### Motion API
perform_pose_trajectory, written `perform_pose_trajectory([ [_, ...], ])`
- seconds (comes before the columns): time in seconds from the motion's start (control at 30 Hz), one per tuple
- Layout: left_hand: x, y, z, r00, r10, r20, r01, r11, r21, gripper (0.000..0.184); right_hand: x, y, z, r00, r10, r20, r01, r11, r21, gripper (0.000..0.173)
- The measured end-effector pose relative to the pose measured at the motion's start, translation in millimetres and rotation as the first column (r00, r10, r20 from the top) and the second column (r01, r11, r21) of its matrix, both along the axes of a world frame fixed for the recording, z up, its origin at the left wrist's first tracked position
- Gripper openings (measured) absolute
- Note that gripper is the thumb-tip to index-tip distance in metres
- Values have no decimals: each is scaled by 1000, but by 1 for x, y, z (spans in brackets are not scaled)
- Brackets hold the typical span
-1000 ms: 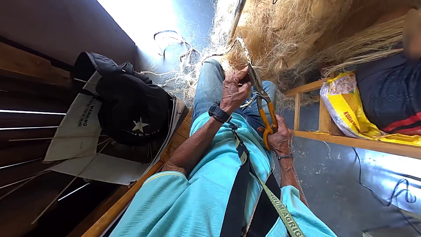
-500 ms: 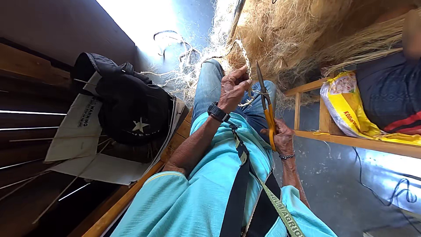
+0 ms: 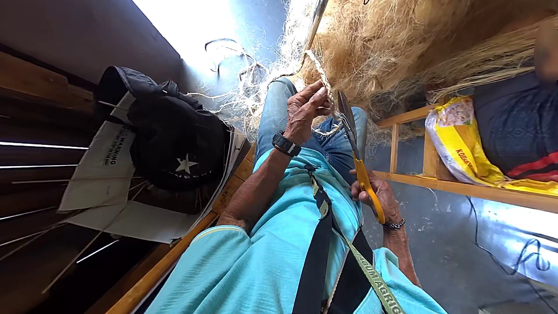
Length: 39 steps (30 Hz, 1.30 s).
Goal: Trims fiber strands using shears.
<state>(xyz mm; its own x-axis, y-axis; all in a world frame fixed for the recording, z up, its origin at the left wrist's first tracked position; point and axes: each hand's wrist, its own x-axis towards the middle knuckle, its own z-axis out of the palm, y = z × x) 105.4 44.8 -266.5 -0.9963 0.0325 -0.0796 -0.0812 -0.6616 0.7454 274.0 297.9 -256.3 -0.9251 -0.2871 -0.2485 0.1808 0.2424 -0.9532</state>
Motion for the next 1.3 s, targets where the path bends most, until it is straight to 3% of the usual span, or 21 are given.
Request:
perform_pose_trajectory([
  [0.1,-2,-3,2,998,57,11,-57,998,-35,18,2,1,2,996,-60,-63,63,996,58,93],
  [0.23,-6,-5,9,997,71,3,-71,997,32,7,-4,1,5,987,-90,-133,102,991,85,91],
  [0.37,-10,-6,11,997,79,-25,-76,989,129,9,-11,-1,7,972,-109,-206,128,989,79,86],
  [0.5,-5,-5,11,998,51,-47,-48,997,66,11,-26,-10,15,906,-193,-376,273,947,170,76],
  [0.63,6,4,13,998,-5,-70,5,1000,2,11,-59,-19,27,826,-265,-497,398,899,181,80],
  [0.73,17,10,15,993,-57,-100,58,998,8,13,-83,-26,35,796,-238,-556,342,935,89,85],
  [0.9,28,20,24,988,-99,-116,102,995,16,15,-112,-50,32,754,-248,-609,196,969,-152,72],
  [1.07,29,21,28,985,-124,-117,130,991,39,17,-111,-70,35,780,-249,-574,223,968,-118,67],
  [1.23,24,14,20,964,-209,-162,235,960,155,18,-109,-73,36,824,-247,-510,154,964,-217,66],
  [1.3,21,11,19,954,-243,-176,279,934,225,28,-108,-72,35,851,-249,-463,143,957,-252,67],
])
